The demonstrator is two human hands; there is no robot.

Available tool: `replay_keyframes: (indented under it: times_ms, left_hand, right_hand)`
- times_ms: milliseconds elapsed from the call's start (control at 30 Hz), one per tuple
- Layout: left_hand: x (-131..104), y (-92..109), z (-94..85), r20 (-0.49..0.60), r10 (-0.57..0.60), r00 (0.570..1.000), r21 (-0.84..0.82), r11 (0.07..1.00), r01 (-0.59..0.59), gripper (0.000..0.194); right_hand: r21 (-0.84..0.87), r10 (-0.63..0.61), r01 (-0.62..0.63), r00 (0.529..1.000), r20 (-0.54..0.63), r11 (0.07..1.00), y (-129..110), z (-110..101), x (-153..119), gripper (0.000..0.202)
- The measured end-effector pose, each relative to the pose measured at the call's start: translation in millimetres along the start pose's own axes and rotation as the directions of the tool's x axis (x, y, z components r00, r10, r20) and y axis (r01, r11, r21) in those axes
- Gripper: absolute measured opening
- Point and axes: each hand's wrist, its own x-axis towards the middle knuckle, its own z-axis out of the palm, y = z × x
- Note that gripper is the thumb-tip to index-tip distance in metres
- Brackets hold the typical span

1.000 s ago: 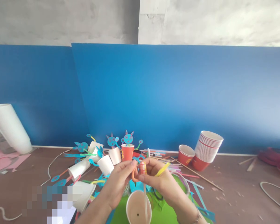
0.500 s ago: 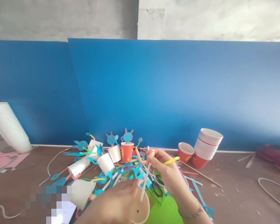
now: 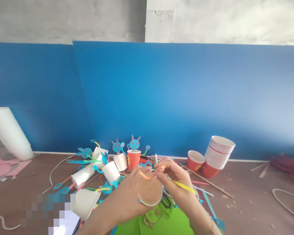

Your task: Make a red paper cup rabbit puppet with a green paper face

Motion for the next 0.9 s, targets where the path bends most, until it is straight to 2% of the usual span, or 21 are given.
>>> replay_keyframes:
  times_ms: [100,167,367,567,767,900]
  left_hand:
    - [0.1,-1.1,-0.6,0.03,0.023,0.999,0.075,0.997,-0.025,0.052]
    - [-1.0,-3.3,-1.1,0.005,-0.002,1.0,0.067,0.998,0.002,0.05]
    - [-4.4,-11.0,-1.8,-0.051,-0.068,0.996,0.054,0.996,0.071,0.063]
    - [-4.3,-9.7,-3.4,-0.042,-0.065,0.997,0.085,0.994,0.068,0.063]
    - [-3.2,-5.5,-3.4,-0.052,-0.03,0.998,0.057,0.998,0.033,0.05]
    - [-3.0,-6.2,-2.3,-0.092,0.012,0.996,0.052,0.999,-0.008,0.053]
  right_hand:
    - [-0.075,-0.051,0.051,0.999,-0.003,0.996,-1.8,-2.4,-1.4,0.003]
    - [-0.091,-0.072,0.072,0.997,0.002,0.993,-2.3,-3.7,-1.7,0.002]
    - [-0.137,-0.099,0.1,0.995,0.014,0.986,-0.2,-6.9,-1.4,0.006]
    - [-0.162,-0.11,0.115,0.993,0.04,0.98,-4.4,-8.3,-1.3,0.007]
    - [-0.227,-0.131,0.161,0.981,0.143,0.961,-11.5,-5.9,-1.5,0.007]
    - [-0.279,-0.152,0.207,0.966,0.208,0.938,-9.8,-3.7,-0.9,0.009]
